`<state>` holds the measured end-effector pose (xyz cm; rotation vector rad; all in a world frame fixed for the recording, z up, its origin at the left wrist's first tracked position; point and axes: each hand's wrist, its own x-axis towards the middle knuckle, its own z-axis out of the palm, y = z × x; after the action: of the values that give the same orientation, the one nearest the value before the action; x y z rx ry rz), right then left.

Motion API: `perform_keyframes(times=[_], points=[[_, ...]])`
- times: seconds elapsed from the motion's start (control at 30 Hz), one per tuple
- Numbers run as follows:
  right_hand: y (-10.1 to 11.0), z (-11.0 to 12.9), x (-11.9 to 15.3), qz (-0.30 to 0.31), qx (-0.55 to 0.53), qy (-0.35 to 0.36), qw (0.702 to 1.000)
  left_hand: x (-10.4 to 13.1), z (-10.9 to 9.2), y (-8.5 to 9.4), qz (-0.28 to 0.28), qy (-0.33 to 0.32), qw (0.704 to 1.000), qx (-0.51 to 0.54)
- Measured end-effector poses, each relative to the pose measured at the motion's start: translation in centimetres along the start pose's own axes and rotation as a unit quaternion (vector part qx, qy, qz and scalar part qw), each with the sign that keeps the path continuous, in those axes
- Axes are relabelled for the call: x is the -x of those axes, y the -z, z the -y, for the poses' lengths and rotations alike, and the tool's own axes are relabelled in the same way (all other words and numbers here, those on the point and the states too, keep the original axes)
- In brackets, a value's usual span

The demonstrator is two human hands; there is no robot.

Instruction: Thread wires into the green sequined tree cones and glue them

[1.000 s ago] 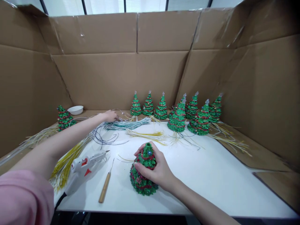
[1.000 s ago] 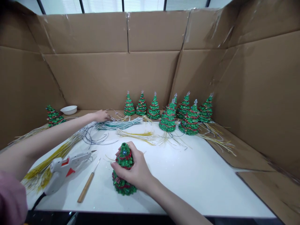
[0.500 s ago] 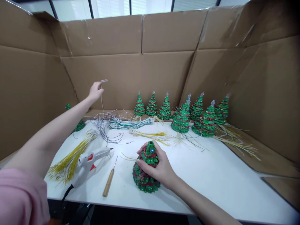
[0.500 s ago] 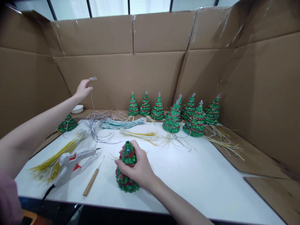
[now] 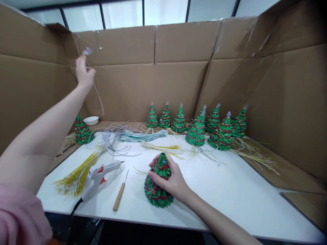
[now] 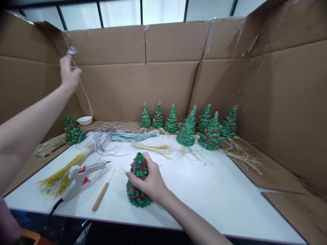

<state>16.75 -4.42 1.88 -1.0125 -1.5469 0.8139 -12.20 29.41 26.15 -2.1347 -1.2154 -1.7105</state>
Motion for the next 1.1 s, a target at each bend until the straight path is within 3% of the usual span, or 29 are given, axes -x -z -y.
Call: perform_keyframes(times=[0.13,0.37,0.47,0.57,0.67,0.73,0.87,1.0,1.1], points=[[0.0,-0.2,0.0,0.004,-0.003,0.001,1.000,0.7,-3.2,0.6,0.015,0.032,0.999,0.005],[0.9,-0.1,-0.1,0.041,0.014,0.003,0.999,8.1,-12.2,-1.4,0.047,-0.042,0.991,0.118],[2.5,0.5,-1.1,0.031,0.034,0.035,0.998,11.1,-16.5,-1.9,0.115,-0.076,0.973,0.184],[4.6,1.4,-2.7,-0.055,0.022,0.053,0.997,14.0,-20.2,-1.9,0.201,-0.109,0.945,0.234],[6.3,2.7,-3.9,-0.110,0.028,0.103,0.988,16.8,-23.1,-1.5,0.317,-0.138,0.884,0.316],[6.8,3.7,-4.1,-0.132,0.050,0.140,0.980,18.3,-24.5,-1.0,0.363,-0.148,0.854,0.341],[7.0,5.4,-3.2,-0.173,0.081,0.189,0.963,20.0,-26.4,-0.2,0.399,-0.170,0.829,0.353],[7.2,6.4,-2.4,-0.144,0.091,0.198,0.965,20.5,-27.3,0.3,0.397,-0.171,0.828,0.358],[7.6,7.0,-2.4,-0.119,0.071,0.186,0.973,20.5,-27.7,0.3,0.371,-0.184,0.847,0.334]])
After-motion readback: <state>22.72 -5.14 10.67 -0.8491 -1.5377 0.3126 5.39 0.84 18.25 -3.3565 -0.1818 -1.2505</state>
